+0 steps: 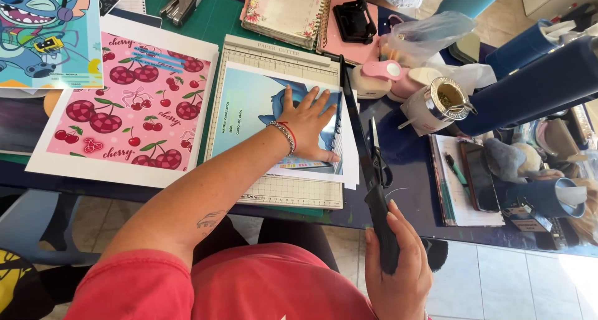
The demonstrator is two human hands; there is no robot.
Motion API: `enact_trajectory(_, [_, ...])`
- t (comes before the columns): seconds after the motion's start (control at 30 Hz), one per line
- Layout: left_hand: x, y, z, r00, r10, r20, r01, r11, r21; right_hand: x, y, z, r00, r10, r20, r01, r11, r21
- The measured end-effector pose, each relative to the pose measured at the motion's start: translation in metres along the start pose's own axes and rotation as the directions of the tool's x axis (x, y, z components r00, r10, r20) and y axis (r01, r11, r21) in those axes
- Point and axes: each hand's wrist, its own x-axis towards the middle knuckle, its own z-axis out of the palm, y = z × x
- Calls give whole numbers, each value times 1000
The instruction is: Trimming printed paper designs using a manual paper cutter and scissors
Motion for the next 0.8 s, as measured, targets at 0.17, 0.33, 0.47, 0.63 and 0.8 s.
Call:
enact_trajectory(0.17, [-6, 2, -6, 1000, 2, 21, -2, 1000, -3, 2, -1, -2, 999, -34, 10, 34, 999, 21])
enact_trajectory(0.33, [-2, 3, 2, 1000, 8, 9, -8, 1000, 1, 1, -1, -5, 998, -46, 41, 45, 999, 29])
enact_trajectory(0.47, [0, 2, 1, 1000, -2, -3, 3, 1000, 2, 2, 0, -3, 999, -34, 38, 33, 999, 26])
enact_trajectory(0.63, [-4, 3, -4, 999, -2, 32, 2, 1000, 2, -1, 1, -3, 999, -23, 43, 23, 1000, -1])
enact_trajectory(0.8, [-5, 4, -7, 1000, 1, 16, -1, 1000, 17, 1, 1, -3, 999, -11, 39, 11, 1000, -1])
